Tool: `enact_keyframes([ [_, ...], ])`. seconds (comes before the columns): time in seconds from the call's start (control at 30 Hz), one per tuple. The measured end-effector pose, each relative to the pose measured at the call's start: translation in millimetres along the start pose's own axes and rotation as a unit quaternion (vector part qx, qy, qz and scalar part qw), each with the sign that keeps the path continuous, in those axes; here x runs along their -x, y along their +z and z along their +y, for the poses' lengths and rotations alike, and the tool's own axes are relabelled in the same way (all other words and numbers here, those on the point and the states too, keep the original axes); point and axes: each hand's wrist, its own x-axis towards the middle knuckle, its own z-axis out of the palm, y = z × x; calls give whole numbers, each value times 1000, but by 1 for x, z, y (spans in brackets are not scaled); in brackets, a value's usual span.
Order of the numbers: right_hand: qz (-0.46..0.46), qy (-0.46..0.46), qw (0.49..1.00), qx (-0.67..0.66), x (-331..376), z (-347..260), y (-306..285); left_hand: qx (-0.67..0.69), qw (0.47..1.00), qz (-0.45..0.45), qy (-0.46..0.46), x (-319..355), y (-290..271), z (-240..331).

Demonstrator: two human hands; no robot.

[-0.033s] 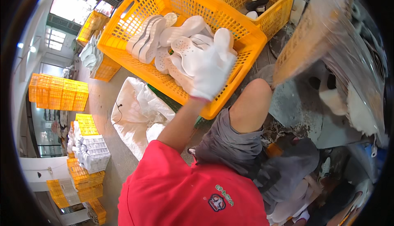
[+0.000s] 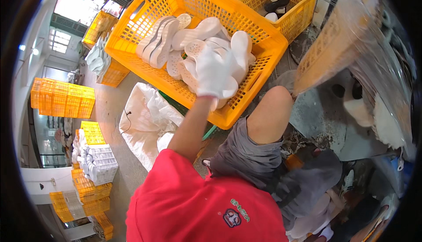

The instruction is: The person sits on the floor and repeatedly wipes white slipper soles with gloved hands, then places them into a yellow basket. The person continues this cycle of wiping and placing multiple slipper soles throughout the clip.

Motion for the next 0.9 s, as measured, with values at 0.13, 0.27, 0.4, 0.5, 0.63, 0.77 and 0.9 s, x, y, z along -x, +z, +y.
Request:
enact_keyframes([
  [0.13,86,-73,983,-146,13,-76,-90,-282,917,80,-271,-114,-10,-124],
  [0.27,-141,-111,951,-250,21,-216,-185,-323,909,-53,-258,-145,9,-199],
  [0.4,-147,-244,886,-367,39,-349,-246,-95,960,-111,-241,-136,-26,-187],
  [0.5,-149,-270,842,-443,78,-436,-277,228,941,-66,-242,-91,-65,-114],
  [0.63,-343,-270,592,-678,124,-517,-313,482,868,-39,-110,38,-69,34],
  [0.77,-330,-114,619,-704,107,-504,-341,436,811,-281,-272,166,-14,115],
  [0.9,-214,80,703,-673,83,-422,-342,406,678,-539,-292,218,74,119],
])
